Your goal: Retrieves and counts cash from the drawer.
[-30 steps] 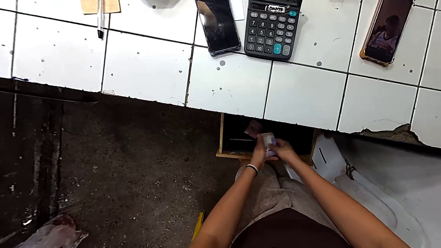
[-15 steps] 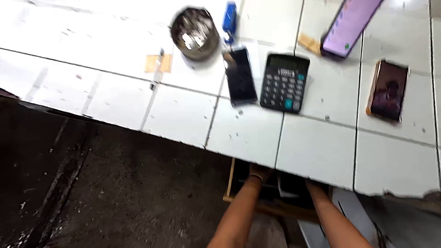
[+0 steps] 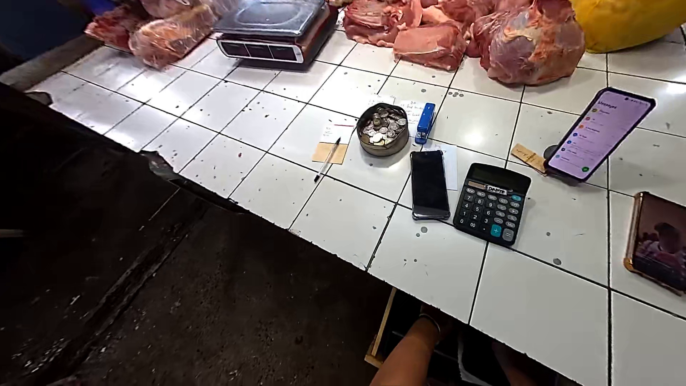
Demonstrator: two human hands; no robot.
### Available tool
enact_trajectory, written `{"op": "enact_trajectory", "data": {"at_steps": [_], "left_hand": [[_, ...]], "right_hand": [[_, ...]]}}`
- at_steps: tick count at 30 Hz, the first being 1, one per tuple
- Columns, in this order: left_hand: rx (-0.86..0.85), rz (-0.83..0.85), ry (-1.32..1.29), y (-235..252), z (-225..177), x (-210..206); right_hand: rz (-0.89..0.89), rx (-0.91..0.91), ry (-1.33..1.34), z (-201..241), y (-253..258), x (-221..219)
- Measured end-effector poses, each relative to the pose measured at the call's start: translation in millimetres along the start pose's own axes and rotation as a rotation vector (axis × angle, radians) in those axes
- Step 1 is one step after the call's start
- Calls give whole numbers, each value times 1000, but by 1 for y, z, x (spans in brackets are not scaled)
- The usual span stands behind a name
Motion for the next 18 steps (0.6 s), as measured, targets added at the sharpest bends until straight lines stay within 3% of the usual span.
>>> {"op": "enact_trajectory", "data": {"at_steps": [3,4,7,9,10,11,13,14,17,18], "left_hand": [[-38,-39,26,14,8,-7],[-50,-69,-8,14,11,-6],[-29,-261,-256,11,32,-12],[-12,-440,-330,11,50,-29],[-19,-544,-332,16,59,-36],[-26,-581,-348,18,64,-45],[-31,-568,-393,17,72,-51],[-21,-566,-418,14,76,-55],[59,-475,-464,17,89,-69],[72,-420,-473,21,92,-74]], "right_hand": [[-143,174,-125,-9,8,-5],[-73,163,-251,-8,7,-4],[-94,298,-519,-3,15,-20],[1,336,-624,19,13,-34],[-15,342,-623,36,11,-38],[-142,372,-586,46,9,-41],[68,181,-529,89,-3,-38],[102,181,-476,99,-8,-43],[89,437,-327,103,-15,-69],[303,276,-476,109,-16,-69]]}}
Point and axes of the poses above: each hand's wrist, its own y-axis towards the middle knuckle, its own x-axis out of the back of the hand, z = x × y, the point moved 6 cm from there along y, towards the middle knuckle, and after that the axes turned 5 degrees about x, right-handed, at the moved point
